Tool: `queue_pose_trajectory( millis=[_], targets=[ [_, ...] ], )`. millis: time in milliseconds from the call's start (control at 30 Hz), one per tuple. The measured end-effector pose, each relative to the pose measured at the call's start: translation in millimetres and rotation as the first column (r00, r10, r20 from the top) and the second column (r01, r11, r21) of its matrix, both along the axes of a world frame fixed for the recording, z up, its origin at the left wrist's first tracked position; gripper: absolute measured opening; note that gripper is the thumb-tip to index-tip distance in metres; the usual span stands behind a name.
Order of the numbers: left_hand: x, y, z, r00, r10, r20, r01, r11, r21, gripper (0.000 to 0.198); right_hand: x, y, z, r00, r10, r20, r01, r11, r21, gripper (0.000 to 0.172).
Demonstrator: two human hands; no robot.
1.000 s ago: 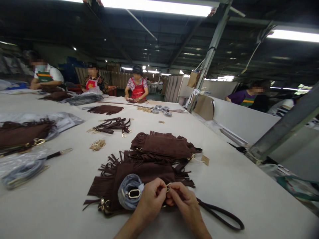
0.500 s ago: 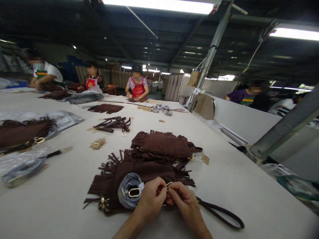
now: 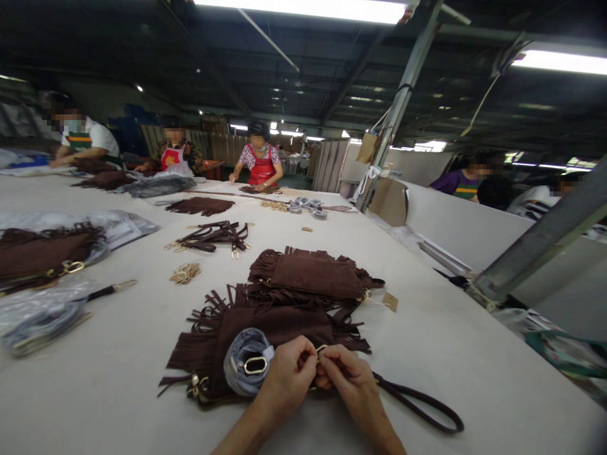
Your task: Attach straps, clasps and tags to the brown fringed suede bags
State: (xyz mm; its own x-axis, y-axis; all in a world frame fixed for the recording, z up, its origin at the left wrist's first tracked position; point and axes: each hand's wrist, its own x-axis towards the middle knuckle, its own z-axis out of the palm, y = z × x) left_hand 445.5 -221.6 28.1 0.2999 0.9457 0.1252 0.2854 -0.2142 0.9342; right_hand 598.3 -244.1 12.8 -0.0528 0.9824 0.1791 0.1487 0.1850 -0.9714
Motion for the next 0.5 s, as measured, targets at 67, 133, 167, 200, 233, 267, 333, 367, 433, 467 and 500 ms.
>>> queue_pose_trajectory(
  millis=[67,133,167,200,233,267,333,367,433,467,500],
  targets=[
    [-0.3,0.1,0.5,1.000,-0.004,-0.005,0.004,1.000,-0.004,0.013,-0.1,-0.5,0.2,1.000,0.001,-0.004,-0.001,1.000,-0.002,0.031],
    [-0.3,0.3,0.2,1.000,-0.007,-0.004,0.007,1.000,-0.004,0.012,0.3,-0.9,1.1,1.000,0.000,0.015,0.000,1.000,0.007,0.031],
    [-0.3,0.4,-0.1,1.000,-0.010,-0.003,0.010,1.000,-0.005,0.012,0.7,-0.9,1.6,0.999,0.000,0.038,0.000,1.000,0.019,0.031],
    [-0.1,0.4,-0.5,1.000,-0.012,-0.004,0.012,1.000,-0.004,0.012,1.2,-0.9,2.3,0.998,0.004,0.067,-0.006,0.999,0.033,0.030],
    [0.0,0.3,-0.8,1.000,-0.014,-0.007,0.014,1.000,-0.003,0.013,1.9,-0.8,2.8,0.996,0.013,0.094,-0.017,0.999,0.045,0.029],
    [0.2,0.0,-0.9,1.000,-0.015,-0.012,0.015,1.000,-0.001,0.013,2.6,-0.8,3.1,0.993,0.024,0.112,-0.030,0.998,0.052,0.029],
    [0.5,-1.1,-0.7,1.000,-0.011,-0.029,0.011,1.000,0.012,0.013,3.9,-0.7,2.7,0.989,0.043,0.139,-0.052,0.997,0.061,0.030],
    [0.5,-1.8,-0.6,0.999,-0.004,-0.042,0.005,1.000,0.025,0.014,4.4,-0.8,1.8,0.987,0.044,0.156,-0.055,0.996,0.068,0.031],
    [0.8,-3.3,-1.3,0.997,0.008,-0.073,-0.004,0.999,0.054,0.014,4.8,-1.2,-1.3,0.975,0.029,0.218,-0.050,0.995,0.091,0.033],
    [1.1,-3.9,-2.4,0.996,0.015,-0.090,-0.009,0.997,0.070,0.015,4.7,-1.4,-3.2,0.965,0.015,0.261,-0.045,0.993,0.110,0.033],
    [1.7,-4.3,-4.2,0.994,0.023,-0.107,-0.014,0.996,0.085,0.014,4.3,-1.5,-5.2,0.953,-0.001,0.304,-0.041,0.991,0.129,0.034]
  ],
)
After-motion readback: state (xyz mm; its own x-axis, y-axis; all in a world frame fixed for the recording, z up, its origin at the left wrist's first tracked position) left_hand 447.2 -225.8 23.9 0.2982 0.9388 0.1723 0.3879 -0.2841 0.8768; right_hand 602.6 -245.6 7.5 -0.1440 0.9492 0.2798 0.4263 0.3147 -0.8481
